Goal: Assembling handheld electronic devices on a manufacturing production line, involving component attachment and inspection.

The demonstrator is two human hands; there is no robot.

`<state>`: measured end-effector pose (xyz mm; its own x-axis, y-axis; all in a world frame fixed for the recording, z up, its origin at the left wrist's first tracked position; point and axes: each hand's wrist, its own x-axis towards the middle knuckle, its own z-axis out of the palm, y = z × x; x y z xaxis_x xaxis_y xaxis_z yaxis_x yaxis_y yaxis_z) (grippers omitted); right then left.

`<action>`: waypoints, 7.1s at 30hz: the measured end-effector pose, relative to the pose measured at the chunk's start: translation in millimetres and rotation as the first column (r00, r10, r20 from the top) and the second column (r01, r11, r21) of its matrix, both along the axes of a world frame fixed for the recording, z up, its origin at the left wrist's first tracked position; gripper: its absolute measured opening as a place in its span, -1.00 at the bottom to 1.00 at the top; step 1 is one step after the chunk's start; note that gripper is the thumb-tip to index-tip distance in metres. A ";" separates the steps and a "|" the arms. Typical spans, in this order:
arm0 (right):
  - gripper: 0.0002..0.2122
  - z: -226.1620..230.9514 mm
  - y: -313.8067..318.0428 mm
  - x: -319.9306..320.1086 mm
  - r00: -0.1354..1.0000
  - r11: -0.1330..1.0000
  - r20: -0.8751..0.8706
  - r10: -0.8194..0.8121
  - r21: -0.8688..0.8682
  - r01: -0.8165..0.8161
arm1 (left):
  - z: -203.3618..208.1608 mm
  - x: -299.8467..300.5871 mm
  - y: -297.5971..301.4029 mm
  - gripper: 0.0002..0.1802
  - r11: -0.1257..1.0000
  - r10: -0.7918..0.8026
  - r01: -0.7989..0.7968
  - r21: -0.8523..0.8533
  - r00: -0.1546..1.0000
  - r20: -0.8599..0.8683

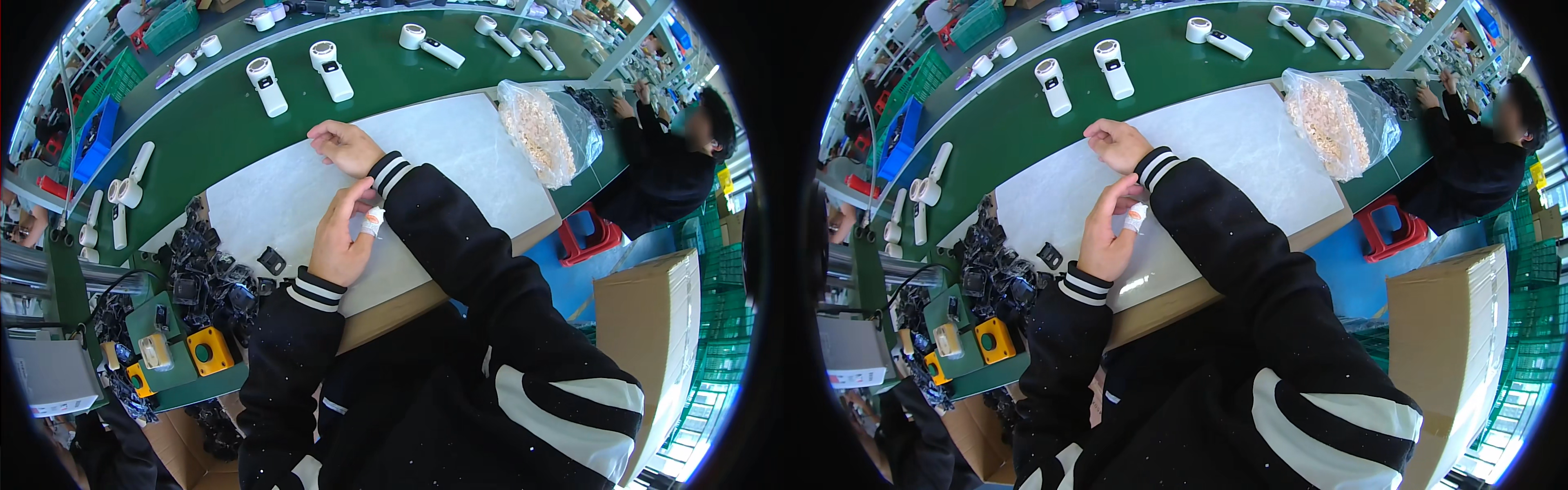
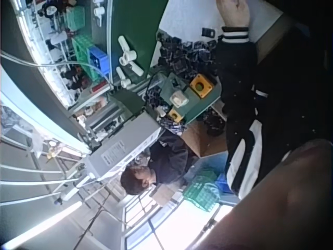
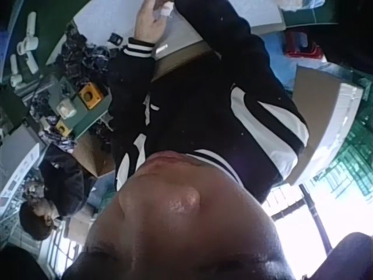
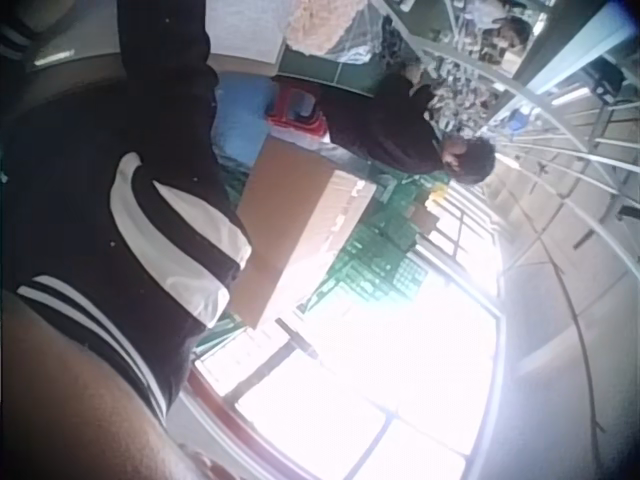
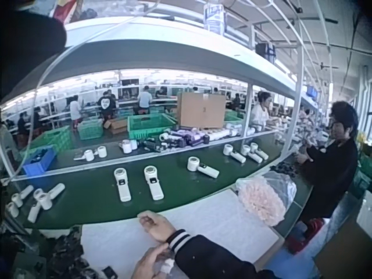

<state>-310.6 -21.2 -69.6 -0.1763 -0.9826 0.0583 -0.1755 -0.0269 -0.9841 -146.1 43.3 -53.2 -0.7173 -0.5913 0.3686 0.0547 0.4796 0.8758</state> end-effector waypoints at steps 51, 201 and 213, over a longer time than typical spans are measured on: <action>-0.82 26.2 108.3 -184.8 0.480 0.576 -0.318 -0.817 -0.419 0.702 | 0.5 4.2 14.7 -0.60 0.953 -0.027 0.095 -0.289 0.972 0.232; -0.94 13.5 57.4 31.1 0.853 0.917 -0.478 0.209 -0.207 -0.341 | 52.9 124.8 -26.2 -0.73 0.798 0.492 0.101 -0.594 0.459 0.739; -0.88 21.3 58.1 33.3 0.961 0.929 -0.274 0.045 -0.342 -0.141 | 23.7 100.9 -40.0 -0.79 0.632 0.657 -0.053 -0.773 0.564 0.499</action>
